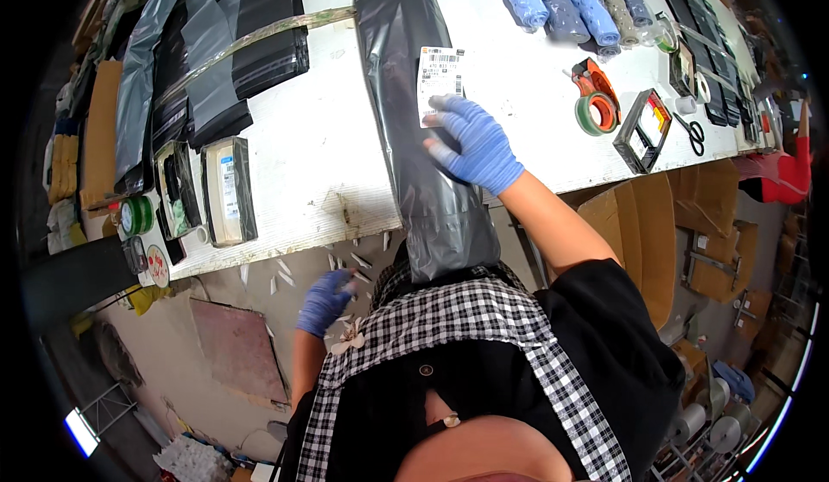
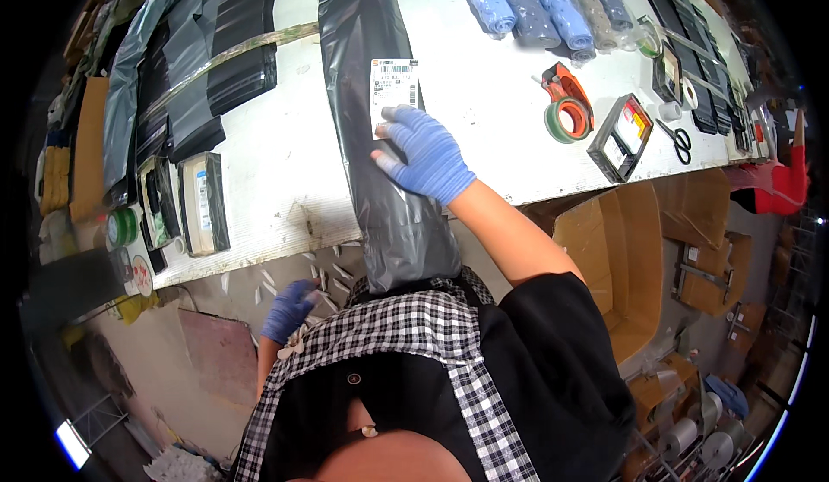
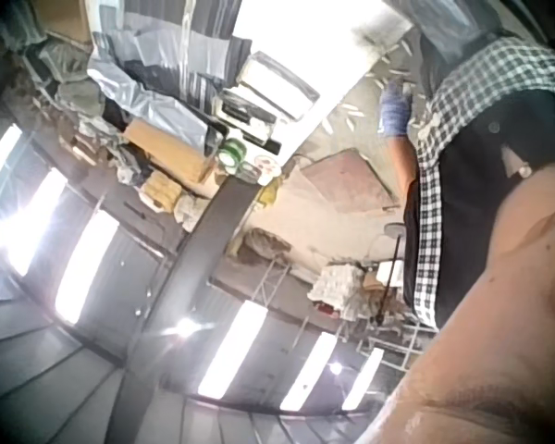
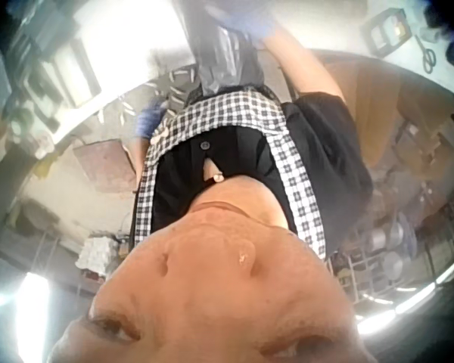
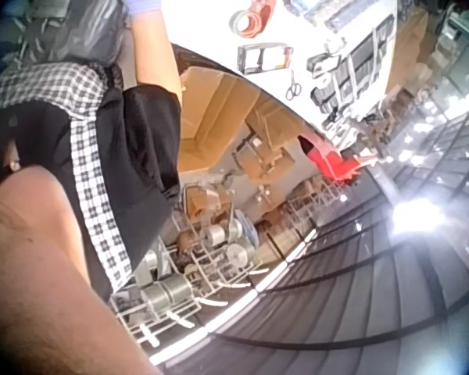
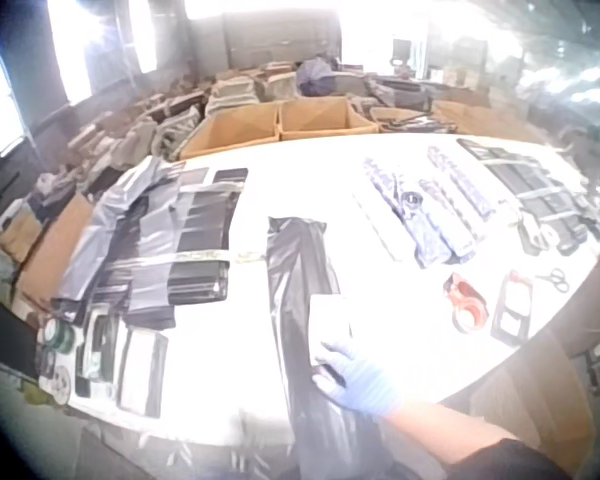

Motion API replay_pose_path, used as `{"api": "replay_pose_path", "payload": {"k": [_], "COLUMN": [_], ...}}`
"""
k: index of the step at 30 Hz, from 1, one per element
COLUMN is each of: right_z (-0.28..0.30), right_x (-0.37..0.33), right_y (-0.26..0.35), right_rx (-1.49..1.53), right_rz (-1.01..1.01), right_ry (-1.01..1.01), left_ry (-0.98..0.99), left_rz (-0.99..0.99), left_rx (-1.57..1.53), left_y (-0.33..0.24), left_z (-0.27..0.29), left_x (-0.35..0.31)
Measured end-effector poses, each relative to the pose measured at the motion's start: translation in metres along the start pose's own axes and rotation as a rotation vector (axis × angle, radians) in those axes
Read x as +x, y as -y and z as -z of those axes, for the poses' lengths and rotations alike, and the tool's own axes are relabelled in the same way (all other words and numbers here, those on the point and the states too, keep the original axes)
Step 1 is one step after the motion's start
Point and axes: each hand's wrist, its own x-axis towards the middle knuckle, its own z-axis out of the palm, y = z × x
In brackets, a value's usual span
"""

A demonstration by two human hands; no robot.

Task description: The person places folded blue garments into black plastic mailers, seals them with tape, and affixes shipping labels. The person repeats this process for several items, stacking the finished packages on the table.

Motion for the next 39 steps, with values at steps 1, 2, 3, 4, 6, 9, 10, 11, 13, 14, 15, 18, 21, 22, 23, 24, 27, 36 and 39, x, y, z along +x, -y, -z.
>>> {"api": "replay_pose_path", "payload": {"k": [1,2,3,4,6,9,10,11,13,14,15,18,21,22,23,24,27,36,39], "right_z": [0.0,-0.005,-0.017,-0.031,-0.047,-0.054,-0.052,-0.051,-0.026,-0.009,0.007,0.021,0.063,0.08,0.091,0.098,0.12,0.091,0.072], "right_x": [0.0,0.012,0.028,0.046,0.096,0.104,0.076,0.035,-0.047,-0.082,-0.111,-0.184,-0.155,-0.135,-0.123,-0.112,-0.061,-0.149,-0.184], "right_y": [-0.002,-0.009,-0.017,-0.027,-0.05,-0.054,-0.047,-0.031,0.015,0.039,0.055,0.008,-0.087,-0.126,-0.164,-0.196,-0.216,-0.113,-0.028], "right_rx": [0.07,0.028,-0.108,-0.241,-0.203,-0.136,-0.127,-0.153,-0.023,0.131,0.291,0.085,-0.403,-0.602,-0.67,-0.724,-0.663,0.485,1.128], "right_rz": [-0.037,-0.055,-0.074,-0.097,-0.257,-0.393,-0.316,-0.223,-0.116,-0.142,-0.174,-0.212,-0.388,-0.319,-0.349,-0.527,-1.102,-1.043,-1.0], "right_ry": [-0.034,0.011,0.067,0.124,0.154,0.146,0.107,0.119,0.15,0.124,0.096,0.087,-0.236,-0.306,-0.296,-0.235,0.119,0.014,0.017], "left_ry": [0.056,0.089,0.121,0.156,0.256,0.329,0.347,0.329,0.291,0.343,0.368,0.367,0.346,0.307,0.307,0.303,0.307,-0.576,-0.778], "left_rz": [-0.035,-0.058,-0.077,-0.092,-0.115,-0.058,-0.015,-0.015,-0.033,-0.072,-0.018,0.101,0.181,0.122,0.121,0.124,0.141,-0.014,-0.303], "left_rx": [-0.033,-0.144,-0.254,-0.363,-0.53,-0.629,-0.634,-0.68,-0.779,-0.828,-0.93,-1.058,-1.04,-1.118,-1.084,-1.05,-1.046,0.036,0.299], "left_y": [-0.012,-0.021,-0.025,-0.032,-0.05,-0.085,-0.093,-0.095,-0.096,-0.1,-0.105,-0.11,-0.113,-0.115,-0.11,-0.101,-0.054,-0.018,-0.119], "left_z": [-0.007,-0.017,-0.03,-0.041,-0.057,-0.064,-0.066,-0.074,-0.089,-0.09,-0.091,-0.093,-0.089,-0.095,-0.098,-0.095,-0.083,0.007,0.007], "left_x": [0.005,0.014,0.023,0.029,0.041,0.06,0.06,0.063,0.075,0.08,0.08,0.077,0.076,0.074,0.074,0.073,0.063,0.002,0.017]}}
